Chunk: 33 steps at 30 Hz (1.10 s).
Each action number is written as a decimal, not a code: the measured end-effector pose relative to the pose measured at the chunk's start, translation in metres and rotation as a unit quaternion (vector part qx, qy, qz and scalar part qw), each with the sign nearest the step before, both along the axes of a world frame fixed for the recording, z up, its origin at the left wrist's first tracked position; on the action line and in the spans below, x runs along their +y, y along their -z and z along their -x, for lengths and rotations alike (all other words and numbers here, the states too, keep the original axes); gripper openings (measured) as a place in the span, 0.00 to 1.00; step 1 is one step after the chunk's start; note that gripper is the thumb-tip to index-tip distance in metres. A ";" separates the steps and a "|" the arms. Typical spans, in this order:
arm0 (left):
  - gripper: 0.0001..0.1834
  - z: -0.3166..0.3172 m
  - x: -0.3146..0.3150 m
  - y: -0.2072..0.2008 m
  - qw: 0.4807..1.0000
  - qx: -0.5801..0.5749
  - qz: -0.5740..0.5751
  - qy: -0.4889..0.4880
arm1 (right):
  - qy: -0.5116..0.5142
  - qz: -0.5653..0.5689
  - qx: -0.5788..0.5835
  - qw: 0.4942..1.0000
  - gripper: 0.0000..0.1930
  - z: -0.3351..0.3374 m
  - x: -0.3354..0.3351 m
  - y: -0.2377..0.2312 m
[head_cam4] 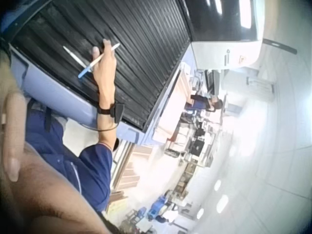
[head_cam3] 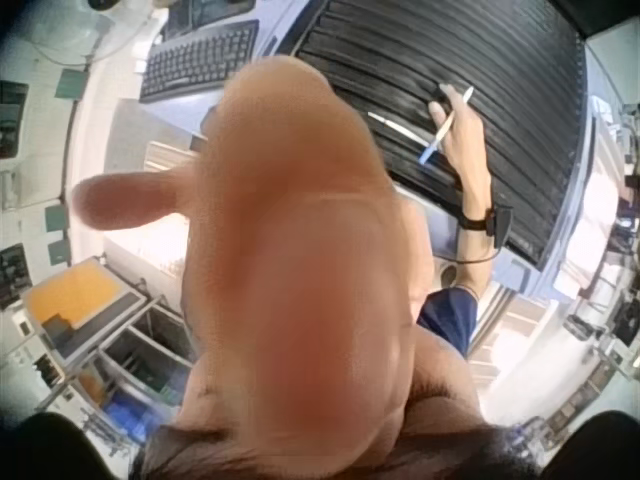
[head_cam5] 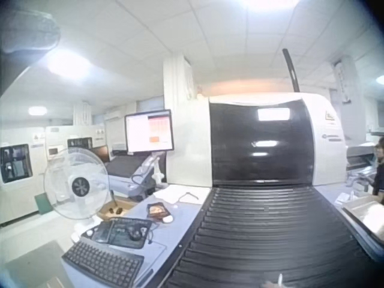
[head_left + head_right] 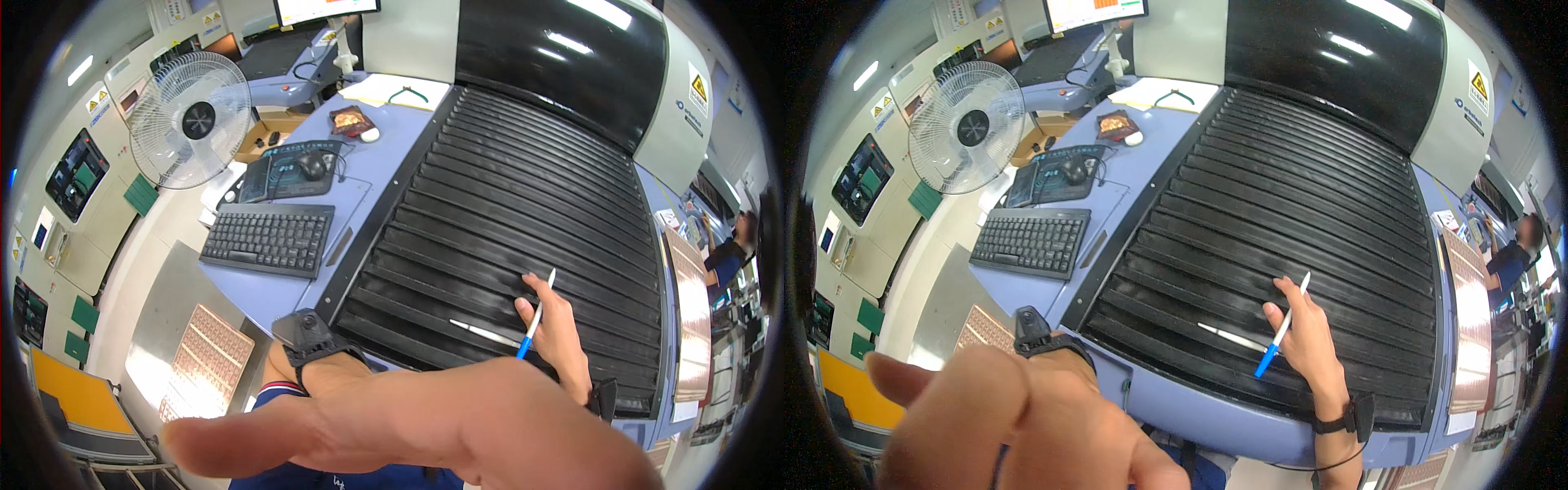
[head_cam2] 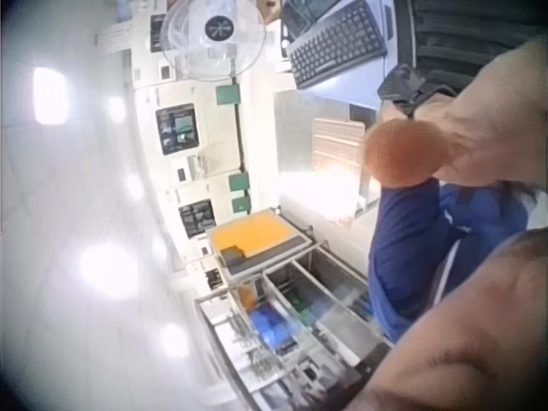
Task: Inspecting and marking large sheets of electronic components using a marker pen and industrial machinery.
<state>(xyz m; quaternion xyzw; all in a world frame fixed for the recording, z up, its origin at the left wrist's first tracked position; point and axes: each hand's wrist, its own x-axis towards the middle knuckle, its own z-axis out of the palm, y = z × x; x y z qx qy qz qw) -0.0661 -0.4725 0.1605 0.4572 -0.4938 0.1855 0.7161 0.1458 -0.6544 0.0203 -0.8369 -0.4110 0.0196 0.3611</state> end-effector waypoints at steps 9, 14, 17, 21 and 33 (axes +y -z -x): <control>0.21 -0.008 -0.018 0.014 1.000 0.001 0.019 0.009 | -0.003 0.020 0.012 1.000 0.22 0.003 -0.002 0.000; 0.21 -0.013 -0.027 0.013 1.000 -0.005 0.021 0.001 | -0.008 0.012 -0.014 1.000 0.22 0.004 0.000 -0.001; 0.21 -0.015 -0.031 0.014 1.000 -0.014 0.021 -0.017 | 0.000 0.016 -0.009 1.000 0.22 0.005 0.002 -0.002; 0.21 -0.016 -0.026 0.015 0.999 -0.030 0.022 -0.034 | 0.029 0.033 0.016 0.999 0.22 0.010 0.007 -0.007; 0.21 -0.024 -0.028 0.012 0.993 -0.055 0.022 -0.104 | 0.019 0.037 -0.008 0.999 0.22 0.006 0.004 0.000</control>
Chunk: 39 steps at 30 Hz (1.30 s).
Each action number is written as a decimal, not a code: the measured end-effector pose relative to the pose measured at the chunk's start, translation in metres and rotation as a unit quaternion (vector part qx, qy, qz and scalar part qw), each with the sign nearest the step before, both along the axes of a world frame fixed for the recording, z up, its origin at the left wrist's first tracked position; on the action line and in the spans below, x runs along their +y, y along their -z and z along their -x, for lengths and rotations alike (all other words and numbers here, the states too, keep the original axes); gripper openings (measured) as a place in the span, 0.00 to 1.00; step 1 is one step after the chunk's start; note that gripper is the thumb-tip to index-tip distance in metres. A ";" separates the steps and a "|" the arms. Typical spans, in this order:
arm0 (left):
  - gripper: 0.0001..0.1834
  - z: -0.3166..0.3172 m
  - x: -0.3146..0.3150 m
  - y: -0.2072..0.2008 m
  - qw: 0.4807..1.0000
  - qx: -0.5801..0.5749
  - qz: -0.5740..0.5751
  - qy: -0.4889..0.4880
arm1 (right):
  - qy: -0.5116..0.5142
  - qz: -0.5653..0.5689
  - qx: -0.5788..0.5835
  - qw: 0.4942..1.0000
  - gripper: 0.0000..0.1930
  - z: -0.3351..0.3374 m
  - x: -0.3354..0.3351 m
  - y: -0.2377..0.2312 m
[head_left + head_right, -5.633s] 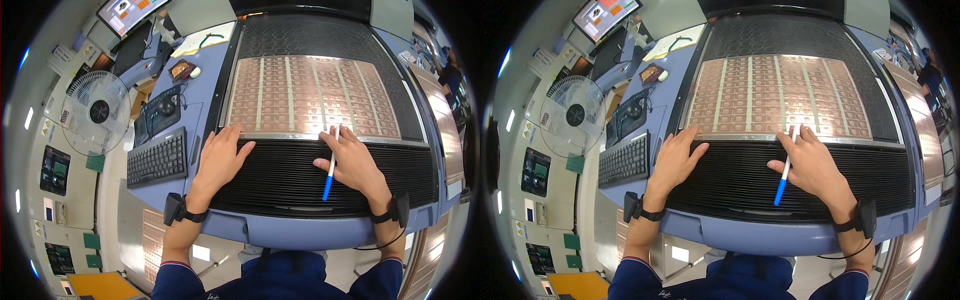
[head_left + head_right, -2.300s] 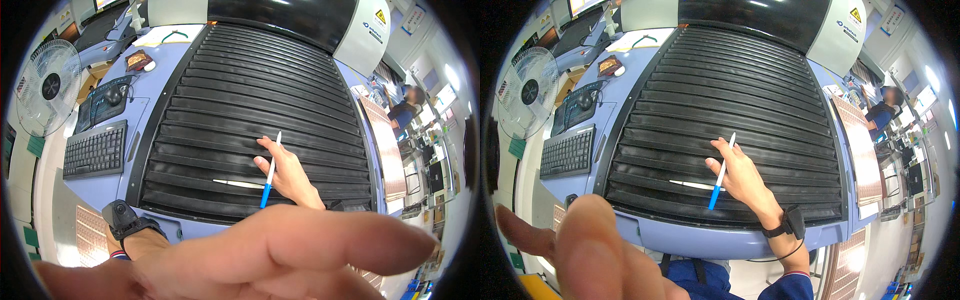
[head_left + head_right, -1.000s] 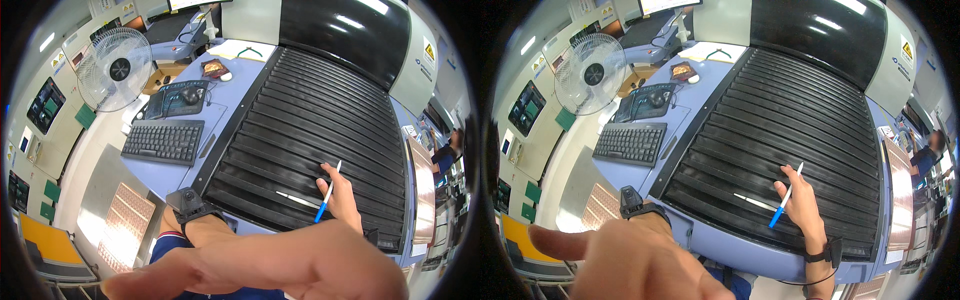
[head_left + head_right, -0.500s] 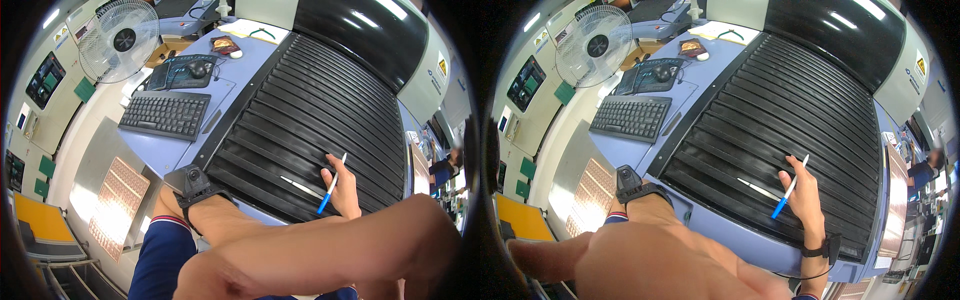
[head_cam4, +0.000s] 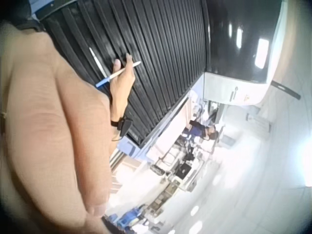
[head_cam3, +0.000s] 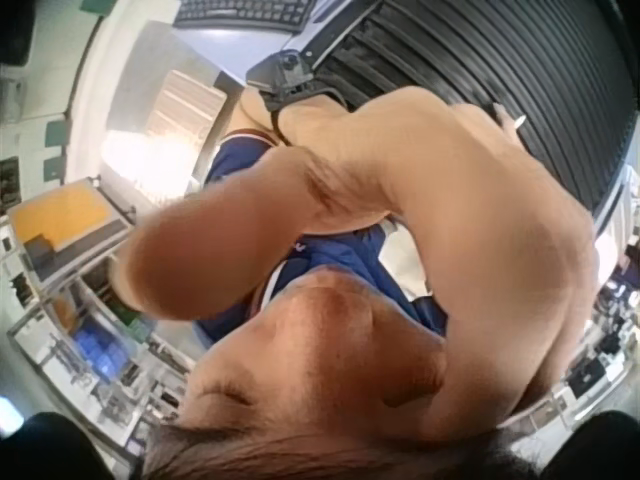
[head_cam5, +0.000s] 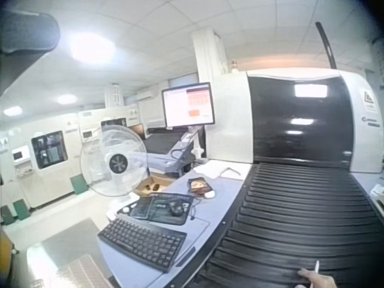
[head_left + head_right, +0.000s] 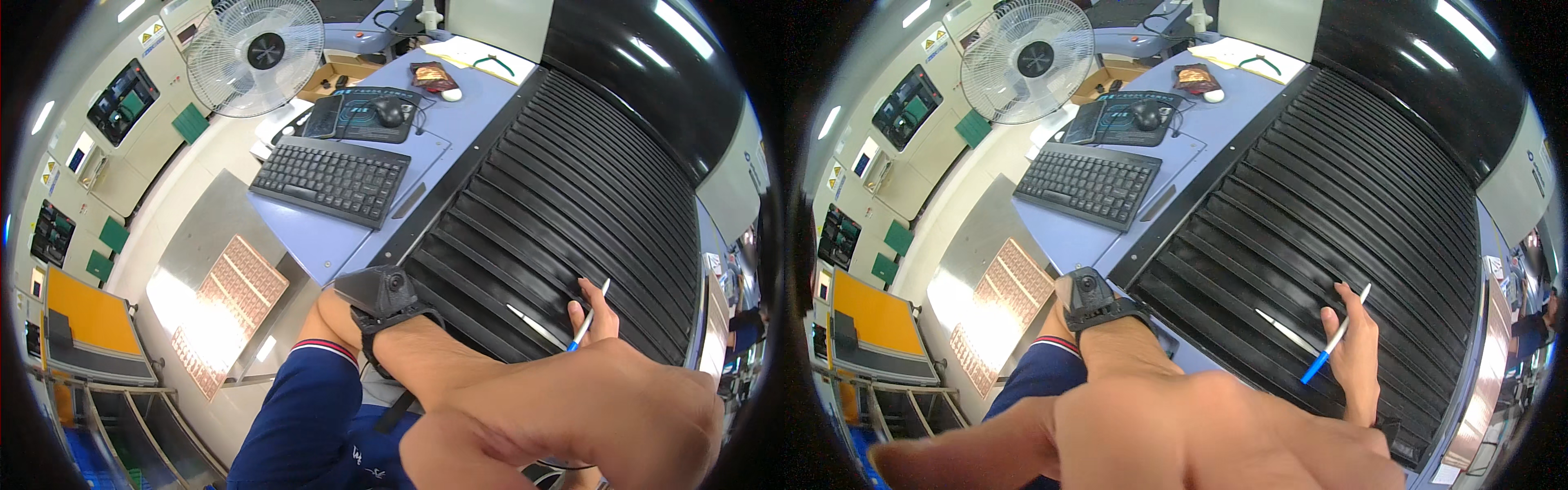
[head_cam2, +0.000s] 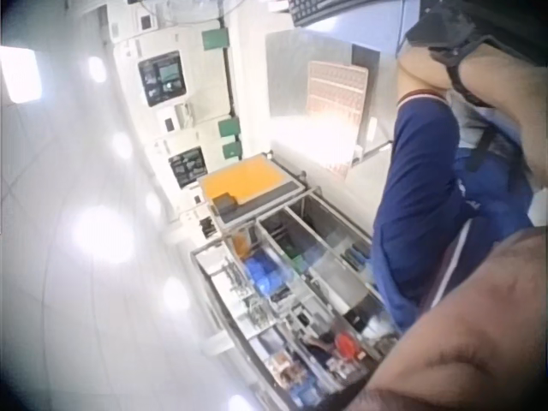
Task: Inspecting and marking large sheets of electronic components using a marker pen and industrial machinery.
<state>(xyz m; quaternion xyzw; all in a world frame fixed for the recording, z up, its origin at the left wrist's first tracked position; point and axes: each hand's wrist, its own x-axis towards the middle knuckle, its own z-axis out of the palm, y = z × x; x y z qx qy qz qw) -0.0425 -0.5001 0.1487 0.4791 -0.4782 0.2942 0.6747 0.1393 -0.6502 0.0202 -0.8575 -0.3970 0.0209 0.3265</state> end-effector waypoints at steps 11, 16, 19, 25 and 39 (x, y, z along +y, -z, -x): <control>0.22 -0.012 -0.002 0.006 1.000 -0.022 -0.007 -0.016 | 0.002 0.003 -0.033 0.999 0.21 0.016 0.019 -0.025; 0.22 -0.019 -0.005 0.011 0.999 -0.029 -0.017 -0.011 | 0.013 -0.003 -0.014 1.000 0.21 -0.002 0.004 0.001; 0.22 -0.022 -0.007 0.013 0.999 -0.041 -0.018 -0.003 | 0.019 -0.008 -0.039 0.999 0.20 -0.003 0.000 0.001; 0.23 -0.026 -0.011 0.013 0.998 -0.063 -0.029 -0.007 | 0.020 -0.013 -0.029 0.999 0.21 -0.008 -0.006 0.004; 0.24 -0.044 0.041 0.014 0.986 -0.023 -0.105 -0.130 | 0.028 -0.039 0.026 0.998 0.21 0.001 -0.009 -0.017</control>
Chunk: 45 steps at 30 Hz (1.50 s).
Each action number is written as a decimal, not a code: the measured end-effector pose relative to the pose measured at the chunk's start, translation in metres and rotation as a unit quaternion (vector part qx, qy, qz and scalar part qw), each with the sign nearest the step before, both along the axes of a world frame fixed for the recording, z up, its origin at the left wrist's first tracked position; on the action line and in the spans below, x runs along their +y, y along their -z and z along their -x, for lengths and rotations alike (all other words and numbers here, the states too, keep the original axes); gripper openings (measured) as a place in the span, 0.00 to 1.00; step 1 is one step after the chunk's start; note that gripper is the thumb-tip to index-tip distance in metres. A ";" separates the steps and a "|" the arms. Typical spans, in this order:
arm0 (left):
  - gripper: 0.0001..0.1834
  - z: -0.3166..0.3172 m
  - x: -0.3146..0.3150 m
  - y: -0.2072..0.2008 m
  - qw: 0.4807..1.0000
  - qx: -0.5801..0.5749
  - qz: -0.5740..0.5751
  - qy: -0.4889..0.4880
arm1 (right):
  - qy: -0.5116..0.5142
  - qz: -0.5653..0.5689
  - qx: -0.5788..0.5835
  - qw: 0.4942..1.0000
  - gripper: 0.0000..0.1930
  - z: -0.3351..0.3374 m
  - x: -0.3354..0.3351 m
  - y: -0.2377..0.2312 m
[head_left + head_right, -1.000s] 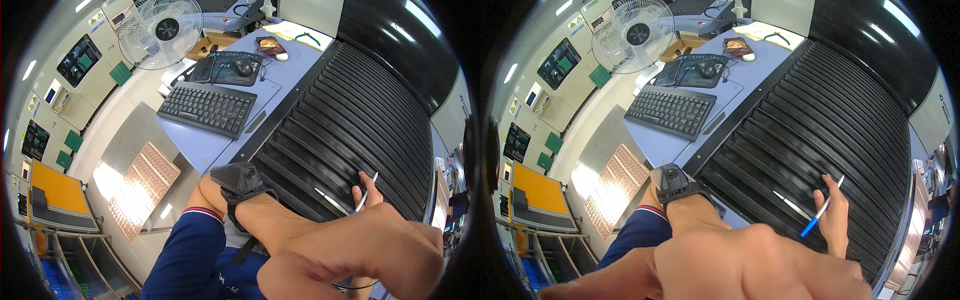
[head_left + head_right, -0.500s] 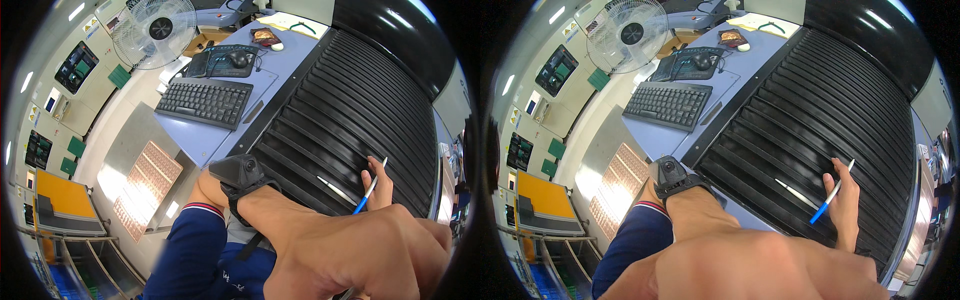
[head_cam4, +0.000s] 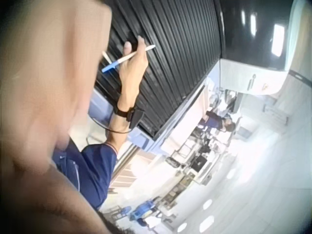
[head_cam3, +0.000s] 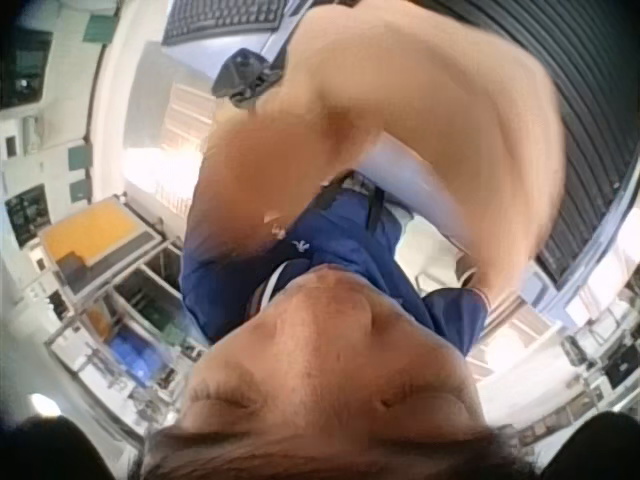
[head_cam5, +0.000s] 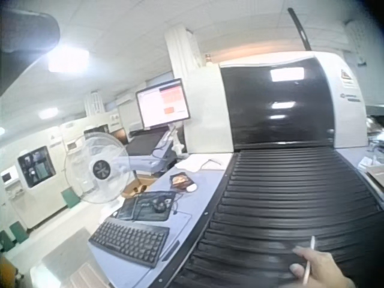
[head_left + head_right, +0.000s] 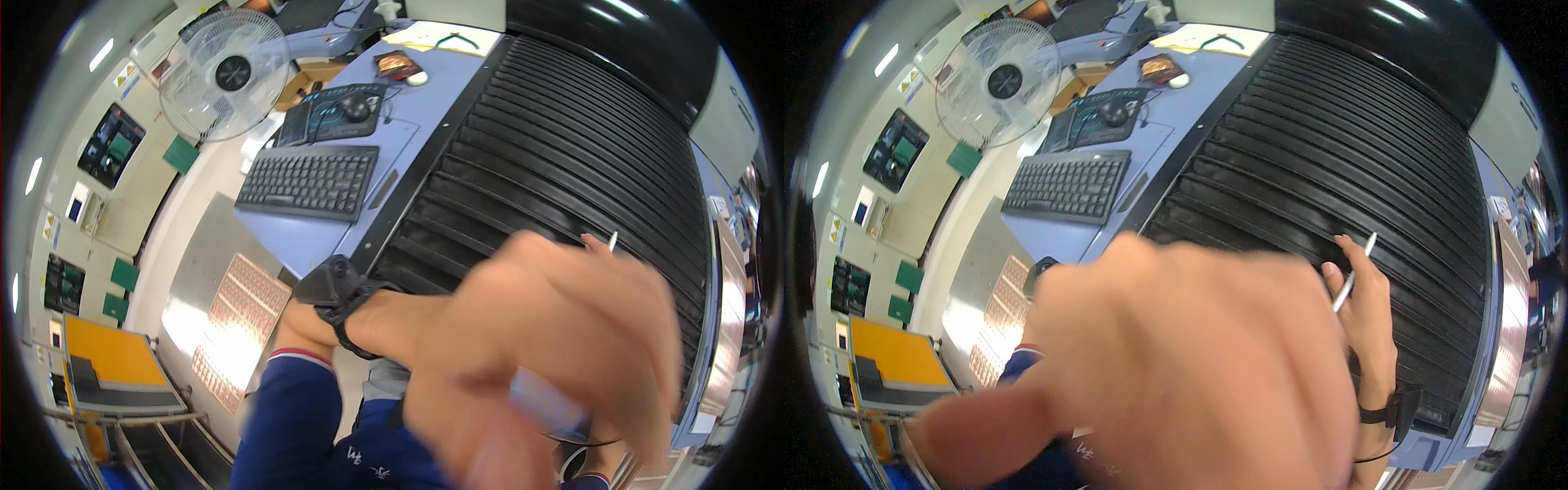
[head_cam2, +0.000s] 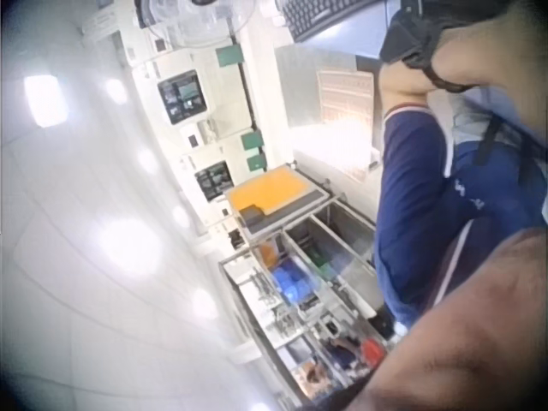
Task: Inspecting and marking large sheets of electronic components using a marker pen and industrial machinery.
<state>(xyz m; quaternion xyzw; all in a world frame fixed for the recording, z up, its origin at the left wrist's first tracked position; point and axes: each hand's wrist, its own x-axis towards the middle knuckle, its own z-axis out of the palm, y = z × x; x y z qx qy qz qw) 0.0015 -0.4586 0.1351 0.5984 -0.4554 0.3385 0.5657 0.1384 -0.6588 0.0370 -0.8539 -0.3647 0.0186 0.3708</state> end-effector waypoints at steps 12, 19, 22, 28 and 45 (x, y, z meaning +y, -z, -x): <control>0.07 -0.054 0.100 0.149 0.854 0.388 0.146 -0.314 | -0.045 -0.065 -0.074 0.994 0.21 -0.010 0.003 0.018; 0.07 -0.046 0.081 0.139 0.849 0.346 -0.084 -0.391 | -0.008 -0.068 -0.060 0.996 0.15 -0.007 0.001 0.013; 0.08 -0.042 0.084 0.143 0.858 0.322 -0.117 -0.382 | -0.016 -0.070 -0.063 0.995 0.14 -0.005 0.007 0.017; 0.07 -0.042 0.078 0.142 0.865 0.301 -0.130 -0.381 | -0.029 -0.081 -0.051 0.995 0.15 0.000 0.002 0.010; 0.07 -0.043 0.091 0.142 0.859 0.254 -0.114 -0.430 | 0.024 -0.058 -0.073 0.995 0.13 0.001 0.005 0.016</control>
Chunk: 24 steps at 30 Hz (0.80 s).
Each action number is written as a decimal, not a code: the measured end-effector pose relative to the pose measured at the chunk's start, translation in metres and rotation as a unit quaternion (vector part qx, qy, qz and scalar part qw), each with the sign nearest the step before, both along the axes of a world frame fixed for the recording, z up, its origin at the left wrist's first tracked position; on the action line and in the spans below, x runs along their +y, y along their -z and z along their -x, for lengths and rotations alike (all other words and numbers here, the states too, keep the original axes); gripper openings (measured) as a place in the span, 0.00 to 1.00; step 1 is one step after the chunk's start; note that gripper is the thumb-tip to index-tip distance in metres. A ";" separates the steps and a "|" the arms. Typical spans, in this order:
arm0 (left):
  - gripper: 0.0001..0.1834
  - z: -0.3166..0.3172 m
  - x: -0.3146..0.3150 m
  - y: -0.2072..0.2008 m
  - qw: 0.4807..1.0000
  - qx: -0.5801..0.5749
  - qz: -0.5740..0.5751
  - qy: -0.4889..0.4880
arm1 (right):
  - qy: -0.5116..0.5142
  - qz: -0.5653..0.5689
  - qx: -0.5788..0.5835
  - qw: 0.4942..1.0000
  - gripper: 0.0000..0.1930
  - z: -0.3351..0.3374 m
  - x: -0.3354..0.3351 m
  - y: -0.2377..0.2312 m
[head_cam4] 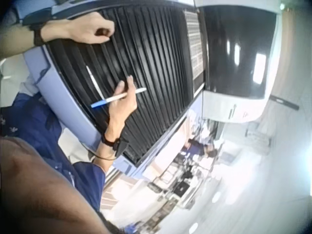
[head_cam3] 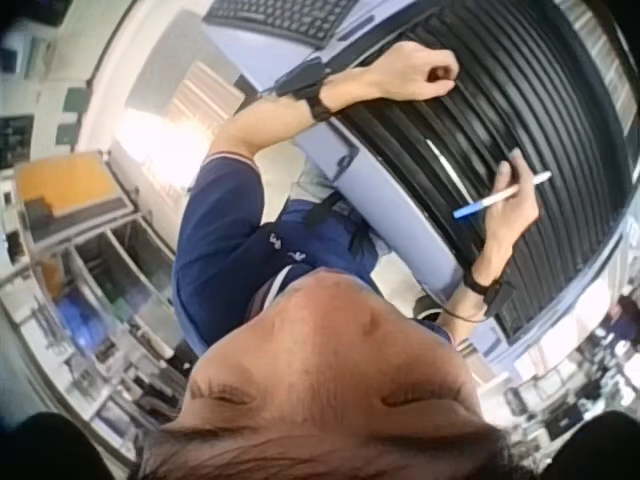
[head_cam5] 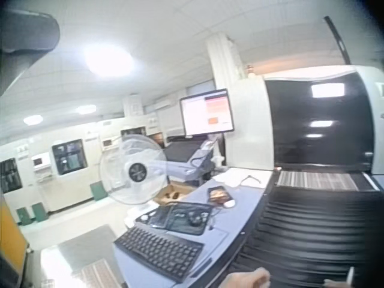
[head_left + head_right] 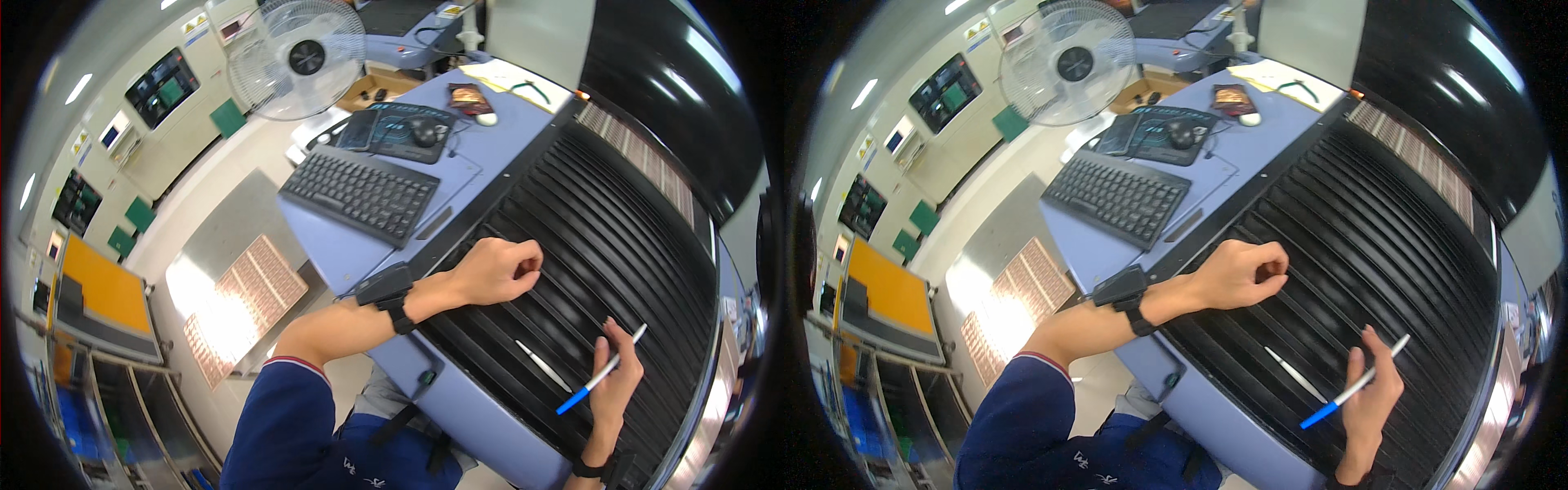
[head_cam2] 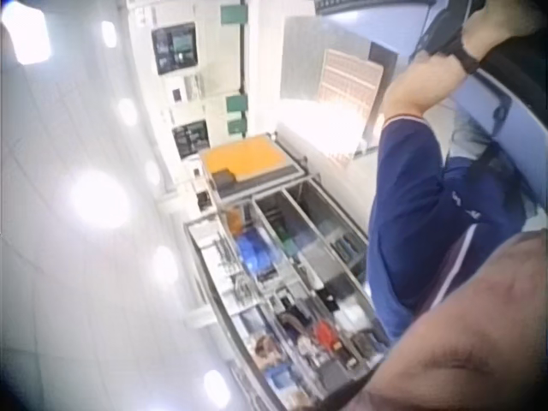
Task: Inspecting and marking large sheets of electronic components using a marker pen and industrial machinery.
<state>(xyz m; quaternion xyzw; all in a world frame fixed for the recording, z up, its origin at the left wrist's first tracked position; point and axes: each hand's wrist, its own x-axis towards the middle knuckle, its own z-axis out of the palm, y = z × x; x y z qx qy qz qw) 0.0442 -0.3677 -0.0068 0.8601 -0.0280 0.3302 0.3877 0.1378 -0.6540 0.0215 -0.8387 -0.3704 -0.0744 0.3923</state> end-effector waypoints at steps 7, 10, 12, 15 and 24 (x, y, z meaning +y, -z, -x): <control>0.09 -0.005 0.014 0.004 0.995 -0.040 -0.042 -0.081 | 0.051 -0.024 -0.015 0.998 0.15 -0.042 -0.025 0.009; 0.19 -0.003 0.014 -0.001 0.988 0.013 -0.090 -0.122 | 0.068 -0.041 -0.028 0.996 0.17 -0.059 -0.036 0.014; 0.25 -0.003 0.015 0.000 0.981 0.043 -0.122 -0.144 | 0.067 -0.051 -0.008 0.996 0.19 -0.070 -0.040 0.019; 0.32 0.002 0.017 0.006 0.970 0.066 -0.152 -0.176 | 0.066 -0.047 0.018 0.997 0.20 -0.078 -0.038 0.022; 0.21 0.001 0.016 0.007 0.965 0.159 -0.129 -0.163 | 0.070 0.037 0.122 0.989 0.28 -0.090 -0.053 0.027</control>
